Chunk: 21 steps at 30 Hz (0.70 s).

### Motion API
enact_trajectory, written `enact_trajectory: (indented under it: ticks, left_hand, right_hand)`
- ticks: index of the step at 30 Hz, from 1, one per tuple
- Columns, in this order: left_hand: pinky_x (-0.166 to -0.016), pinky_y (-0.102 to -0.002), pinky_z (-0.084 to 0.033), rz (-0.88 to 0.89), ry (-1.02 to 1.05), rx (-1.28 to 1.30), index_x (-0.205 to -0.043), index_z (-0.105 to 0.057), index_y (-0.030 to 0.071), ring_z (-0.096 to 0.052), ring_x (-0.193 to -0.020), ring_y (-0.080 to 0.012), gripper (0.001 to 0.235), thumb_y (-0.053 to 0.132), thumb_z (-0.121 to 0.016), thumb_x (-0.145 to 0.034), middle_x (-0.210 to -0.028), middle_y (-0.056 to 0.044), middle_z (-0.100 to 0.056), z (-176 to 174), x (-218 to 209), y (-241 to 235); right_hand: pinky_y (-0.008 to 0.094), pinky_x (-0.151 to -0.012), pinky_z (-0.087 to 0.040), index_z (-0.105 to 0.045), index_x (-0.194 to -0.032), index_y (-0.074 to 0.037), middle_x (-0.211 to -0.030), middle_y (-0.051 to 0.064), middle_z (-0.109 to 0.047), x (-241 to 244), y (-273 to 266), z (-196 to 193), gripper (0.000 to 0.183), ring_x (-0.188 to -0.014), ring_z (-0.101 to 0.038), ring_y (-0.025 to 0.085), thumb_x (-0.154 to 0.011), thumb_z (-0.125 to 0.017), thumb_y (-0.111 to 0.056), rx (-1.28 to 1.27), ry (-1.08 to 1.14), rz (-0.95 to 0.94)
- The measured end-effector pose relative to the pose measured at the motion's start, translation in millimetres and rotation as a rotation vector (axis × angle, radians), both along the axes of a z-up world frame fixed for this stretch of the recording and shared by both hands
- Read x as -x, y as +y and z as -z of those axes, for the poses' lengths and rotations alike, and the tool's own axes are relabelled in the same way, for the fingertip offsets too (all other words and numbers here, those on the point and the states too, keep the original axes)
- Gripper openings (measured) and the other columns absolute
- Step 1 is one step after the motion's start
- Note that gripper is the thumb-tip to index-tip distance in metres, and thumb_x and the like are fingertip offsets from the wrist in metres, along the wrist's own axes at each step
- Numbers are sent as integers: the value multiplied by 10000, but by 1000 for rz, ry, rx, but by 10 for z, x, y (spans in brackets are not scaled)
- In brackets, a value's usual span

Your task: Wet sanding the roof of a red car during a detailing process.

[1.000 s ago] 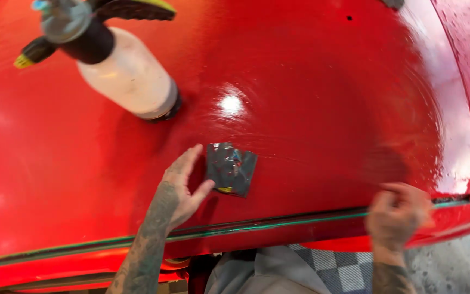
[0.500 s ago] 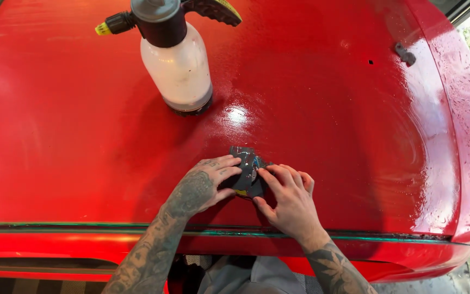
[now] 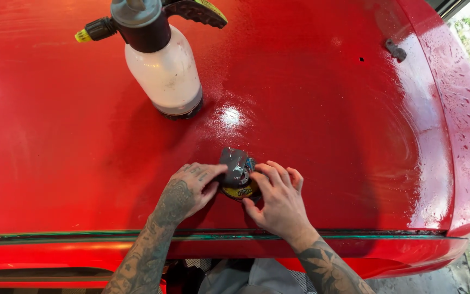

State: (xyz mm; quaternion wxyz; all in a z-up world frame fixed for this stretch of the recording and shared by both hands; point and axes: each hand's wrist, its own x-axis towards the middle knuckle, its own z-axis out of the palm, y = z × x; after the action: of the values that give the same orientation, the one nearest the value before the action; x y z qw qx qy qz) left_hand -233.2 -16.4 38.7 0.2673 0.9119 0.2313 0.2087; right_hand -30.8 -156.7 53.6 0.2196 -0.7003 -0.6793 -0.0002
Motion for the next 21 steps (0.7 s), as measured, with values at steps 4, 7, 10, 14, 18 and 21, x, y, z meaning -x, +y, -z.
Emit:
enact_trajectory:
  ticks: [4, 7, 10, 14, 18, 21]
  left_hand:
    - [-899, -416, -556, -153, -162, -47, -1300, -638, 46, -683, -1053, -316, 483, 27, -717, -823, -1146, -151, -721, -8, -140, -54]
    - [-736, -321, -613, -462, -198, 443, -1295, -606, 53, -747, -836, -210, 449, 15, -681, -854, -989, -95, -749, 146, -302, -22]
    - [-765, -280, -621, -469, -485, 606, -1224, -634, -5, -755, -907, -164, 286, 6, -635, -938, -1024, -110, -762, 345, -522, 161]
    - [-760, -321, -612, -503, -422, 532, -1137, -650, -11, -775, -865, -204, 196, 41, -630, -949, -975, -134, -760, 268, -856, 379]
    - [-767, -374, -591, -511, -285, 476, -1118, -644, 8, -762, -885, -238, 197, 82, -624, -937, -982, -145, -755, 199, -1241, 629]
    - [-823, -364, -578, -502, -267, 411, -1122, -657, 19, -749, -919, -233, 207, 107, -633, -936, -992, -137, -762, 285, -1554, 880]
  right_hand:
    - [518, -1090, -231, -586, -1303, -21, -1349, 140, -541, 113, 145, -58, 828, -1314, -463, 319, -665, -837, -486, 22, 41, 16]
    - [500, -1084, -254, -563, -1324, -23, -1385, 151, -524, 124, 275, -81, 855, -1291, -480, 297, -671, -846, -496, 80, 121, 66]
    - [494, -1042, -281, -523, -1357, -13, -1396, 191, -508, 75, 428, -99, 919, -1273, -478, 333, -651, -856, -498, 69, 94, 125]
    - [513, -1019, -310, -478, -1391, -19, -1301, 191, -529, -64, 598, -186, 996, -1212, -491, 352, -610, -871, -495, 206, 90, 274]
    - [549, -1008, -331, -505, -1339, -28, -1271, 211, -536, -346, 652, -223, 985, -1211, -493, 377, -548, -888, -473, 154, 75, 450]
    - [565, -1039, -337, -518, -1356, -42, -1296, 224, -542, -705, 563, -177, 941, -1193, -523, 386, -611, -878, -490, 122, 84, 565]
